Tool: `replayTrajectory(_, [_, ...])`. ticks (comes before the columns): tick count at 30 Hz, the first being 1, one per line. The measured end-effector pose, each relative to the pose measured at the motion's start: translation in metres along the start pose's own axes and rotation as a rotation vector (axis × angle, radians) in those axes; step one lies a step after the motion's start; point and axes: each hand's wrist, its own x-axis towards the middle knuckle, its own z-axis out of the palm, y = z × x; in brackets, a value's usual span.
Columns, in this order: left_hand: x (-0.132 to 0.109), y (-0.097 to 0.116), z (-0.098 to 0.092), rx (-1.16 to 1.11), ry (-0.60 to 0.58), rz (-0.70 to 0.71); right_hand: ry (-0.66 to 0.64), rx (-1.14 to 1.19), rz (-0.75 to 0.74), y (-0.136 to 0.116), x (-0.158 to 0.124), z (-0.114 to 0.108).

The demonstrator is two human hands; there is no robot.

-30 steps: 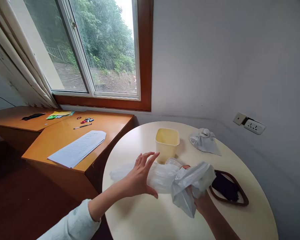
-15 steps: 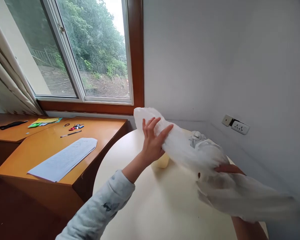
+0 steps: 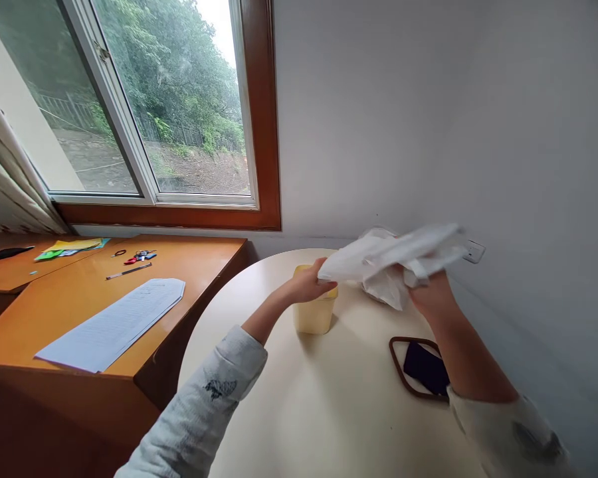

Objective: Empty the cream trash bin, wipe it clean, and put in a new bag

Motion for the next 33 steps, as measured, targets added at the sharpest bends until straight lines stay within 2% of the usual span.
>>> replayTrajectory(4, [0.006,-0.015,-0.024,-0.018,0.062,0.007,-0.195,0.059,-0.020,-0.003,0.047,0.034])
replayTrajectory(8, [0.003,-0.035,-0.035,0.021,0.091,-0.022,-0.427,-0.067,0.088,0.019,0.072,0.069])
replayTrajectory(12, [0.000,-0.052,-0.029,0.229,0.246,-0.186,-0.454,-0.156,0.128,0.039,0.079,0.091])
replayTrajectory(14, [-0.001,-0.054,-0.021,0.282,0.307,-0.215,-0.427,-0.159,0.121,0.042,0.081,0.093])
replayTrajectory(16, [0.000,-0.053,-0.014,0.303,0.317,-0.195,-0.396,-0.153,0.099,0.041,0.083,0.090])
replayTrajectory(18, [0.004,-0.050,-0.007,0.312,0.282,-0.156,-0.357,-0.137,0.052,0.037,0.086,0.086])
replayTrajectory(21, [0.013,-0.045,-0.003,0.288,0.155,-0.085,-0.351,-0.166,0.022,0.035,0.088,0.081])
replayTrajectory(24, [0.018,-0.041,-0.013,0.227,0.032,-0.042,-0.439,-0.262,0.071,0.041,0.085,0.079])
replayTrajectory(28, [0.012,-0.032,-0.040,0.085,-0.003,-0.010,-0.511,-0.319,0.097,0.044,0.077,0.081])
replayTrajectory(30, [0.008,-0.026,-0.050,-0.103,0.036,-0.010,-0.535,-0.314,0.094,0.040,0.073,0.085])
replayTrajectory(33, [0.003,-0.019,-0.056,-0.388,0.199,-0.012,-0.578,-0.277,0.090,0.029,0.070,0.092])
